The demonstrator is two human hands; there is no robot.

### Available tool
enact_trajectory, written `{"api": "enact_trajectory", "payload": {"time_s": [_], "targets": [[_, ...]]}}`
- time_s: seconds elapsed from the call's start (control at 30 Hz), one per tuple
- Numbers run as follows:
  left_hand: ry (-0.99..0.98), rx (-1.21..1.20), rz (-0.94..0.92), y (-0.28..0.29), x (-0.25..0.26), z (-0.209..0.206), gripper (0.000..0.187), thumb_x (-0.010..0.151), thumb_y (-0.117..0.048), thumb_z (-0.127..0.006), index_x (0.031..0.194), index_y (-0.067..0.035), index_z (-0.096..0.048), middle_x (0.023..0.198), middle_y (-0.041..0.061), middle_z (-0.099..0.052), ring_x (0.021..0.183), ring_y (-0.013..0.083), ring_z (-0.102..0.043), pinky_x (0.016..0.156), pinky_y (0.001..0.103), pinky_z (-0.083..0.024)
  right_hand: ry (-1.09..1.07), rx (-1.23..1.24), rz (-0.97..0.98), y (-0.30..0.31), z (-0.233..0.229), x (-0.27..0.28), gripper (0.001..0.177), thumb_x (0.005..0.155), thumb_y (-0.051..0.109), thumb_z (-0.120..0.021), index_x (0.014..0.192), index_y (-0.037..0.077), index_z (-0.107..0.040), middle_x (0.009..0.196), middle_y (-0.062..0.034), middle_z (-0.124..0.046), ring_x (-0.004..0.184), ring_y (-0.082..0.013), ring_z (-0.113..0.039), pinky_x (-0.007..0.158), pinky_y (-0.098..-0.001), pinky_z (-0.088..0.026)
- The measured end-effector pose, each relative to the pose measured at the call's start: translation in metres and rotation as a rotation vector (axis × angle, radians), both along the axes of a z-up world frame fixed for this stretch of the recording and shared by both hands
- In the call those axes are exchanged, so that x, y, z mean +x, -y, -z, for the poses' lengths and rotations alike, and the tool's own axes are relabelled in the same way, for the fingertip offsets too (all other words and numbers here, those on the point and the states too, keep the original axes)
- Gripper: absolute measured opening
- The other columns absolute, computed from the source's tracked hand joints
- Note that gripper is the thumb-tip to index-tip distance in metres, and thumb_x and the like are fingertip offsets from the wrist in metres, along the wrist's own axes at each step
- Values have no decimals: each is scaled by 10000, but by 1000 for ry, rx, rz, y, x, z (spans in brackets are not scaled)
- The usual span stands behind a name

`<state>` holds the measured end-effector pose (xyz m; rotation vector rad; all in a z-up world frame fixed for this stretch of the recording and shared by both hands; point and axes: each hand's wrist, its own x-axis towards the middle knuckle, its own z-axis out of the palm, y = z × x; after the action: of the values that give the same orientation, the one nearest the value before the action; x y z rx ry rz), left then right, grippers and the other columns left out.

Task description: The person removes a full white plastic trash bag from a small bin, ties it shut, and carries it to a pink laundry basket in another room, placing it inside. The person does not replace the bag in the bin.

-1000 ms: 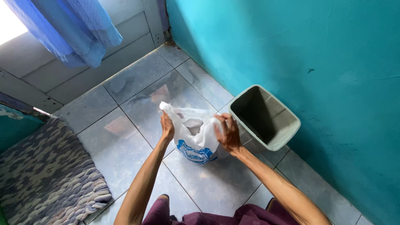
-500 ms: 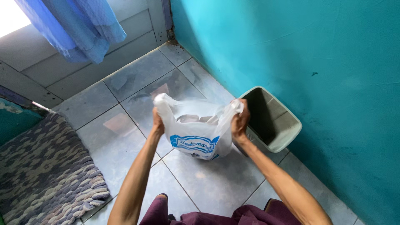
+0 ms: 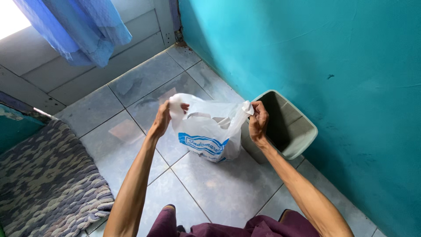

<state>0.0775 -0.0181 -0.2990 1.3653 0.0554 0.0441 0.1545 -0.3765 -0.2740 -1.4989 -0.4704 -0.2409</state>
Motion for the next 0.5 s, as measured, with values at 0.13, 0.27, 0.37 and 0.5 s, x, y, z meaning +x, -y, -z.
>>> {"api": "enact_trajectory", "payload": {"time_s": [0.13, 0.27, 0.37, 0.5], "targets": [[108, -117, 56, 14, 4, -37, 660, 907, -604, -473, 1043, -60, -819, 947, 106, -798, 845, 178, -719, 824, 302, -549, 29, -48, 58, 5, 0, 1, 80, 1023, 97, -620, 1001, 20, -609, 913, -14, -624, 836, -73, -573, 774, -258, -506], [119, 414, -260, 18, 2, -56, 319, 975, -329, -713, 1052, -39, -821, 937, 130, -747, 808, 141, -663, 712, 294, -529, 230, -292, 211, 15, -19, 10, 105, 942, 125, -711, 970, 30, -677, 936, -53, -650, 819, -116, -632, 746, -275, -544], [112, 602, -335, 26, -1, -62, 238, 960, -287, -735, 1078, -103, -827, 962, 97, -755, 794, 132, -665, 690, 304, -554, 243, -369, 149, 22, -36, 12, 139, 917, 133, -752, 971, 26, -682, 942, -71, -651, 840, -153, -667, 777, -295, -562], [56, 418, 0, 44, 4, -72, 322, 885, -269, -778, 1179, -137, -776, 1029, 73, -789, 874, 165, -694, 777, 363, -597, 83, -228, 20, 16, -45, 0, 146, 914, 107, -614, 1033, 24, -624, 942, -57, -657, 888, -150, -660, 856, -302, -559]]}}
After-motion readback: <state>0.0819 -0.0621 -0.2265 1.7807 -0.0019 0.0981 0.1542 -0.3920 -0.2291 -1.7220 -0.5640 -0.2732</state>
